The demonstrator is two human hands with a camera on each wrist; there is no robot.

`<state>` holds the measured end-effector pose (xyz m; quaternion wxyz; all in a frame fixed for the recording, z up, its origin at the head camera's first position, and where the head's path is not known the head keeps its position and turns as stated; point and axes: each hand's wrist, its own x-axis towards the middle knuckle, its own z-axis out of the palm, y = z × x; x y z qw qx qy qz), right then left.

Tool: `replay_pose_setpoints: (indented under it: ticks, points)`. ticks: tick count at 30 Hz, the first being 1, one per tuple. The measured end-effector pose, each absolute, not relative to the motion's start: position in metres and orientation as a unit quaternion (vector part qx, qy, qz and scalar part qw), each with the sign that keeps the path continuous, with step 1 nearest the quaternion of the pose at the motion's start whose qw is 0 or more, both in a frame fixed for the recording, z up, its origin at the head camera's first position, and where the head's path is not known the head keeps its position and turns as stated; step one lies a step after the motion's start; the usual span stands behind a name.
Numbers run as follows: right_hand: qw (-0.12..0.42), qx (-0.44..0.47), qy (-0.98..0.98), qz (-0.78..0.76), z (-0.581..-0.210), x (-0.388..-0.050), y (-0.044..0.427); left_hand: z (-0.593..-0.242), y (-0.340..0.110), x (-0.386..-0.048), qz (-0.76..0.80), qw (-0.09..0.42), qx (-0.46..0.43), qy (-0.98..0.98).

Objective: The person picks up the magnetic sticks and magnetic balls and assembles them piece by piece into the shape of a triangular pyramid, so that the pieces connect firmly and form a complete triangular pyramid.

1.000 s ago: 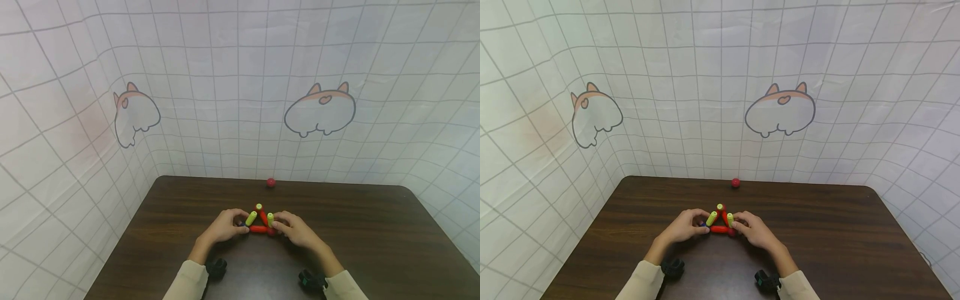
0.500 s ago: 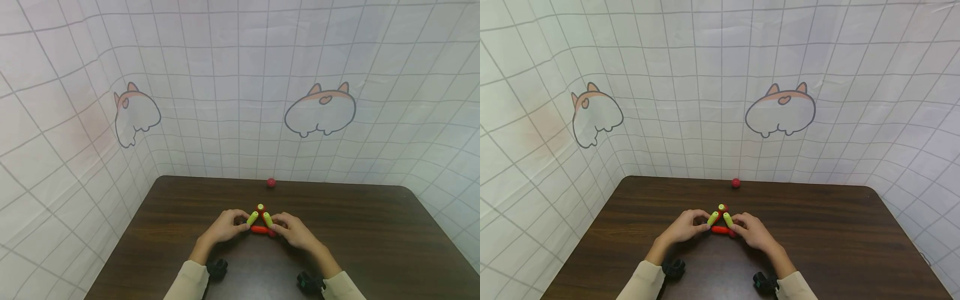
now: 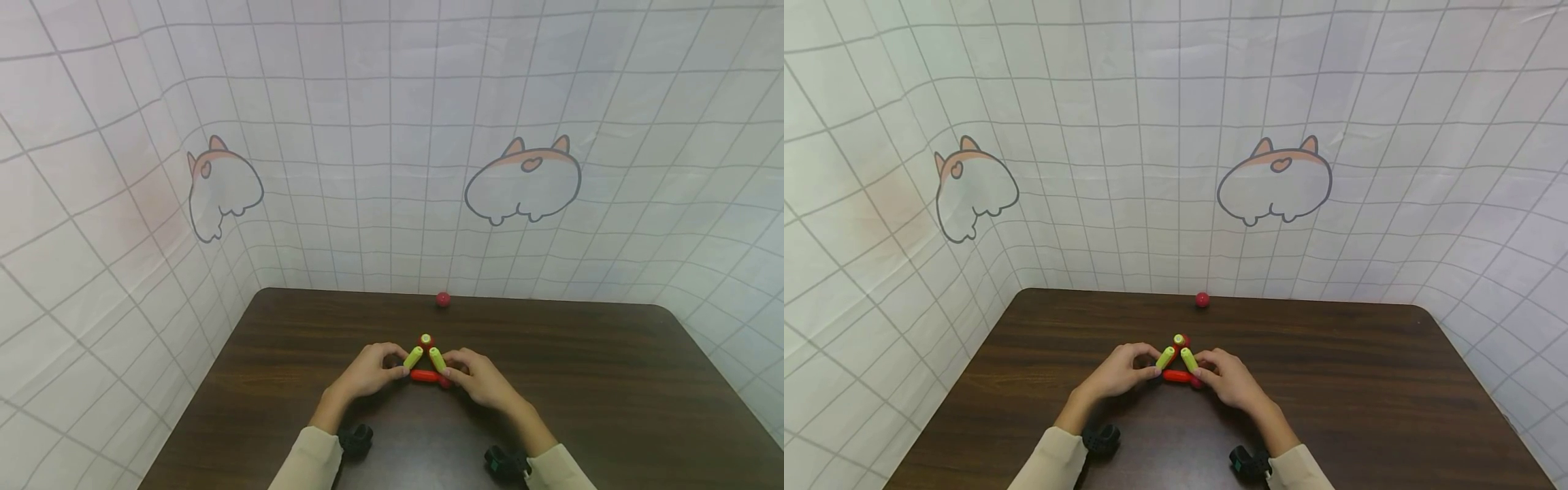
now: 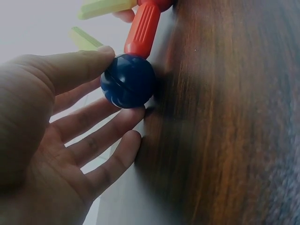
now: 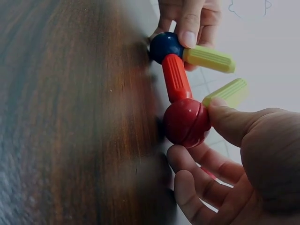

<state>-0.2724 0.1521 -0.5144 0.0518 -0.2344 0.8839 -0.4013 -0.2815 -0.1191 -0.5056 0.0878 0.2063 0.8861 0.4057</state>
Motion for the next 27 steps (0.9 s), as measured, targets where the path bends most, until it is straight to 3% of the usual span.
replay_pose_setpoints:
  ticks: [27]
  points:
    - [0.06,-0.245,0.877,-0.41,-0.5144,-0.2744,0.159,-0.5063,-0.1212,-0.2831,0.405,0.099,0.205,0.886]
